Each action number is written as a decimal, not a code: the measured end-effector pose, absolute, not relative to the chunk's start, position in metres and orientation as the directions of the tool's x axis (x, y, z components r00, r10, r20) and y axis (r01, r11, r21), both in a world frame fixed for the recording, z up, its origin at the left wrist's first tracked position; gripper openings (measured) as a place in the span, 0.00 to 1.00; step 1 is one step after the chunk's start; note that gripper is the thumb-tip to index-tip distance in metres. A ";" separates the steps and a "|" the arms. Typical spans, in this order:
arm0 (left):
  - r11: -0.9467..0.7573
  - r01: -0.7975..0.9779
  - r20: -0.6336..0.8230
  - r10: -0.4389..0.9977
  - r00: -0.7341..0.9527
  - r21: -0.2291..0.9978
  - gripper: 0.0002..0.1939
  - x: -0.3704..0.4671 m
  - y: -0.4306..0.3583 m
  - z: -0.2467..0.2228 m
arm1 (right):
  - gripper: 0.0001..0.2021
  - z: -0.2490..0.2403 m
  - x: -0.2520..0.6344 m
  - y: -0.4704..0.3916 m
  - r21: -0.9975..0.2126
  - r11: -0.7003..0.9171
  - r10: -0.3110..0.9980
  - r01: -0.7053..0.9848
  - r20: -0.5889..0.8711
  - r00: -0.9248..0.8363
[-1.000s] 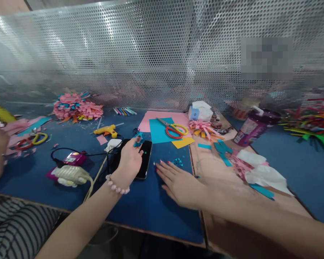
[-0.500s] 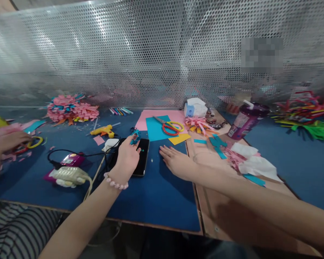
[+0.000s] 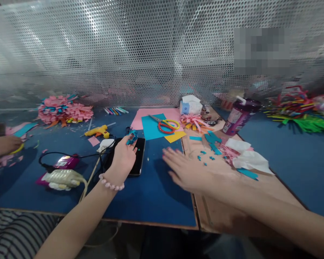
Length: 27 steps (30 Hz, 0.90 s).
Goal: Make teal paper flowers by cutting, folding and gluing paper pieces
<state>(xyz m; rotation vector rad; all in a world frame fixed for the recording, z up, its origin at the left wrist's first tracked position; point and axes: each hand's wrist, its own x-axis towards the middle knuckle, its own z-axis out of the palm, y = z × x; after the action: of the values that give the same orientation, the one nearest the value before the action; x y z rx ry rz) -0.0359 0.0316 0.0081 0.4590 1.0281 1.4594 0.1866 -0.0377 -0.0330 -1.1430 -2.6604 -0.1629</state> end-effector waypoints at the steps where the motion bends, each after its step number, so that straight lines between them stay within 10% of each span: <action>1: 0.120 -0.590 -0.281 0.941 -0.189 0.799 0.06 -0.036 0.032 0.008 | 0.27 -0.034 0.174 -0.037 -0.040 0.736 0.665 0.676 0.232 -0.710; 5: 0.113 -0.622 -0.290 0.938 -0.190 0.775 0.04 -0.036 0.033 0.007 | 0.30 -0.043 0.175 -0.030 -0.148 0.712 0.702 0.686 0.126 -0.701; 12: 0.113 -0.581 -0.271 0.943 -0.191 0.806 0.04 -0.036 0.033 0.006 | 0.31 -0.051 0.273 -0.042 0.082 0.336 0.892 0.938 0.292 -0.345; 21: 0.155 -0.597 -0.290 0.947 -0.137 0.788 0.03 -0.037 0.034 0.000 | 0.32 -0.043 0.199 -0.014 -0.059 0.633 0.766 0.772 0.193 -0.613; 27: 0.176 -0.630 -0.306 0.946 -0.103 0.756 0.03 -0.040 0.034 0.000 | 0.35 -0.057 0.250 -0.013 0.088 0.334 0.895 0.939 0.284 -0.345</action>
<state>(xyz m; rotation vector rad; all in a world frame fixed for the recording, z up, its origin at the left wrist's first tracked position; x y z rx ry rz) -0.0403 0.0345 0.0002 0.4303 0.9539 1.3977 0.2496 -0.0132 -0.0571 -1.6774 -2.4089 -0.3522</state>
